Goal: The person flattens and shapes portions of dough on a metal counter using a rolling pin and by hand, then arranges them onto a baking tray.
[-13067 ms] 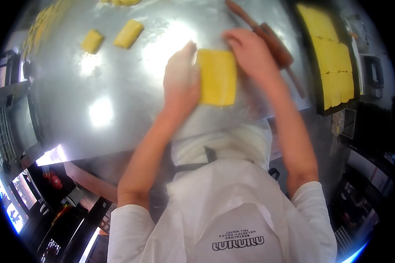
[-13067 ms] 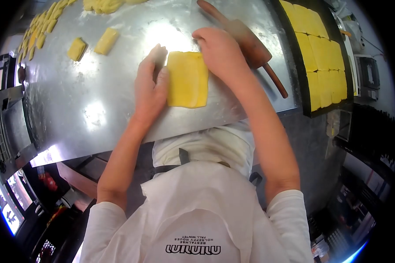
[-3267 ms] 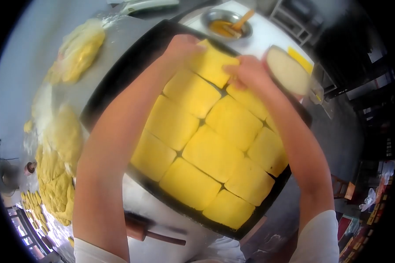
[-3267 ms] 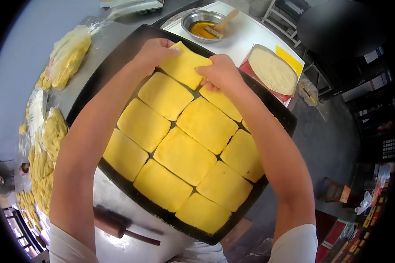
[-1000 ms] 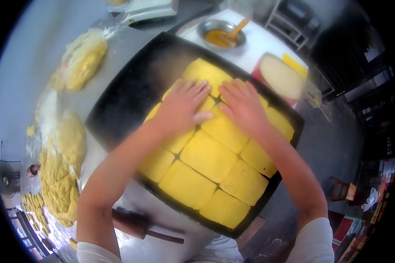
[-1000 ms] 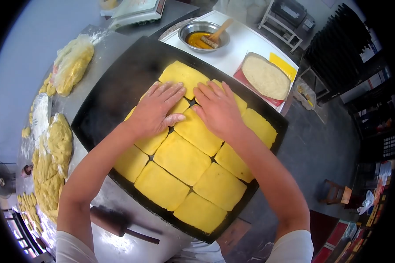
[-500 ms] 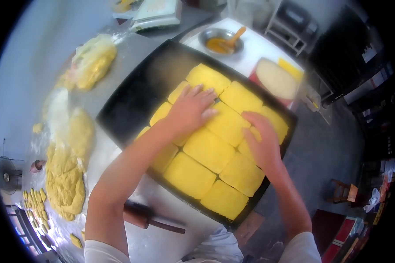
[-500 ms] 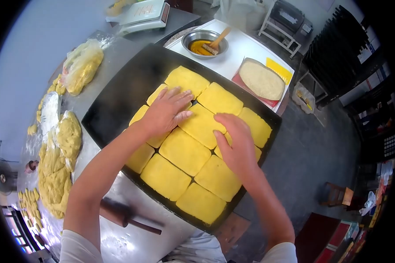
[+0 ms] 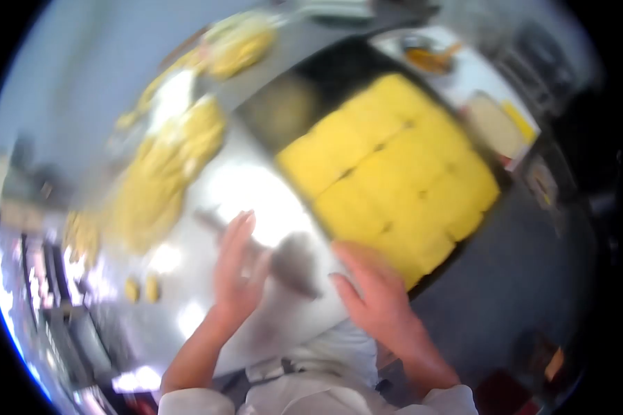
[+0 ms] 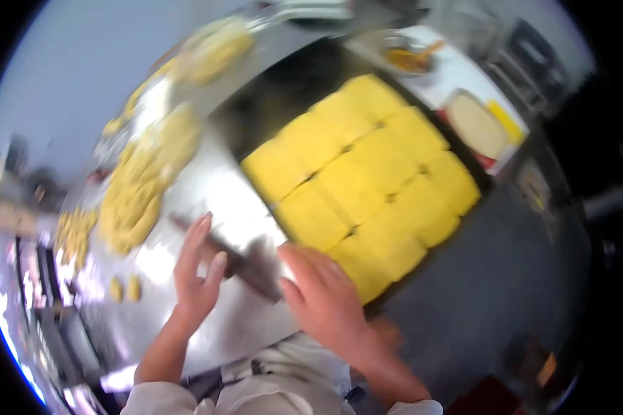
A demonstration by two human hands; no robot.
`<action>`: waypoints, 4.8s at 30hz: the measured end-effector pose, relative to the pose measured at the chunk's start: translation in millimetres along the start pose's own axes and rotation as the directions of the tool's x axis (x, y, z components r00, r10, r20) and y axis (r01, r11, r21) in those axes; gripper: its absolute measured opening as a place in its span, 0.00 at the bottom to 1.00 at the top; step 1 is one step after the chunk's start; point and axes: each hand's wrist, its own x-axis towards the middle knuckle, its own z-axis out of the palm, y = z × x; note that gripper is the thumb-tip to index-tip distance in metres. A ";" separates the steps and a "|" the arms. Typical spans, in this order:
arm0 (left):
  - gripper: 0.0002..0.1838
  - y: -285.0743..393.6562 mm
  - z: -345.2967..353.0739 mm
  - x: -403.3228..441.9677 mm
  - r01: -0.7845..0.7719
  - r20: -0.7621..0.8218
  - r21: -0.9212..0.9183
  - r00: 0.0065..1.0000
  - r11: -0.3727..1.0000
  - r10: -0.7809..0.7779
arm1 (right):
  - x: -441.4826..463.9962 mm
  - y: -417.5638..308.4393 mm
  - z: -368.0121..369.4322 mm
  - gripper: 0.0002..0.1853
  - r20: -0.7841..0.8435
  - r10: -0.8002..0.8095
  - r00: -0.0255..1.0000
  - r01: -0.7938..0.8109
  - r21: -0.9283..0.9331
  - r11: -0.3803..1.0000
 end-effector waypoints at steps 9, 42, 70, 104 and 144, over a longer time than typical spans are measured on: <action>0.41 -46.2 -28.3 -236.5 0.339 0.129 0.463 0.888 0.819 -0.441 | -25.9 -32.7 159.1 0.44 0.274 -0.055 0.960 0.117 -0.215 0.970; 0.13 -279.5 -157.9 -198.7 0.326 -0.442 0.547 0.895 0.771 -0.065 | -28.3 -10.2 201.8 0.40 0.121 -0.024 0.992 0.083 -0.510 0.856; 0.29 -214.7 -100.3 -207.6 0.419 -0.204 0.565 0.905 0.710 -0.372 | -28.2 -3.2 207.2 0.40 0.049 0.011 0.999 0.016 -0.516 0.857; 0.33 -78.5 -89.6 -276.5 0.509 -0.274 -0.154 0.802 0.847 -0.531 | -63.5 -6.7 194.0 0.41 0.056 -0.043 0.997 0.065 -0.468 0.881; 0.21 -102.0 -88.7 -300.2 0.770 -0.227 -0.338 0.491 0.540 -0.841 | -94.7 -115.1 280.6 0.14 0.562 0.396 0.726 -0.493 0.024 0.870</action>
